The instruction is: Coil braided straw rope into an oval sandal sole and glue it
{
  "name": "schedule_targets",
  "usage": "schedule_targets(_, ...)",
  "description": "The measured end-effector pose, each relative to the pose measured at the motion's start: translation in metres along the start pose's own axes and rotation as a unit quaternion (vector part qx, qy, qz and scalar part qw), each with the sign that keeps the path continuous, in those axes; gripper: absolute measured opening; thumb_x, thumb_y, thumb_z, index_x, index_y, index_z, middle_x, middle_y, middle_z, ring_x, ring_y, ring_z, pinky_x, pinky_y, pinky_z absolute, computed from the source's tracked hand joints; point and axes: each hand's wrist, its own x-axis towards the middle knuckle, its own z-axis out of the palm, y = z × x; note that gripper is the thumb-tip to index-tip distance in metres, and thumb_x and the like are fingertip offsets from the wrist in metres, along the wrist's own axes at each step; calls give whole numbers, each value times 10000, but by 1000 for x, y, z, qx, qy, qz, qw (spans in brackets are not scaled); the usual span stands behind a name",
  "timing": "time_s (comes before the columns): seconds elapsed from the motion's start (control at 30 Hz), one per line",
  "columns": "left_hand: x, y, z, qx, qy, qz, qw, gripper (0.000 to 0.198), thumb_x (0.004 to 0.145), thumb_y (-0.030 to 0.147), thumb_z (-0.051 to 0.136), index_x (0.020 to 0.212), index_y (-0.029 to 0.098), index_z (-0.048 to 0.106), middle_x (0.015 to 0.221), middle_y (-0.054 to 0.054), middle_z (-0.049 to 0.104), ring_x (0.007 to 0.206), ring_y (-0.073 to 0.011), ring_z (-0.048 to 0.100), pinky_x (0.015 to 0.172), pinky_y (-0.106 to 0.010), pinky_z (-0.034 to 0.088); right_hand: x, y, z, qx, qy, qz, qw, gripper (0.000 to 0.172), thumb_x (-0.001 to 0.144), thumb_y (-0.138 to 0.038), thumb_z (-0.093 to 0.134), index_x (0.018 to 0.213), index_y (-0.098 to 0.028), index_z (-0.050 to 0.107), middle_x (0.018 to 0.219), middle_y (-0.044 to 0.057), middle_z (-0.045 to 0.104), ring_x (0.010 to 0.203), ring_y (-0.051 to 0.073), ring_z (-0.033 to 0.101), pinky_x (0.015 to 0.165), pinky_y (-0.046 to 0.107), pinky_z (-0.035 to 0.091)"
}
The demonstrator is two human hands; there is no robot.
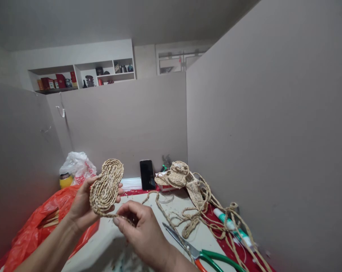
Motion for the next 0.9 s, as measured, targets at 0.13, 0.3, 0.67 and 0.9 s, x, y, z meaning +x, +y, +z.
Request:
schedule_targets(0.13,-1,-1,0,5,3,-4,1000,498,811,380,488,1112,8,626,845,-193,740,743,-287,706,704,-409,546,2,1,-4,-15,-3,-7,1000,62,793,-244,647,768,-189,636,639,-30,532,538,106,481,482,228,411)
schedule_targets(0.3,-2,-5,-5,7,5,6,1000,384,832,329,479,1023,59,674,796,-149,748,738,-276,711,745,-433,540,4,3,-7,-42,0,-31,999,32,796,-224,658,782,-200,643,660,-33,550,549,107,485,536,248,408)
schedule_targets(0.67,-15,-15,-30,-15,-30,-45,998,424,844,328,439,1044,32,666,875,-169,745,861,-290,700,783,-414,536,3,12,-6,-185,-33,-146,971,180,790,-138,658,667,-209,547,630,-44,526,570,118,468,559,246,371)
schedule_targets(0.9,-15,-15,-26,-10,33,-49,998,375,813,300,473,968,43,699,825,-162,753,780,-266,709,753,-390,548,4,10,-12,-222,-62,-193,954,106,857,-158,564,763,-202,583,689,3,566,628,144,496,581,266,388)
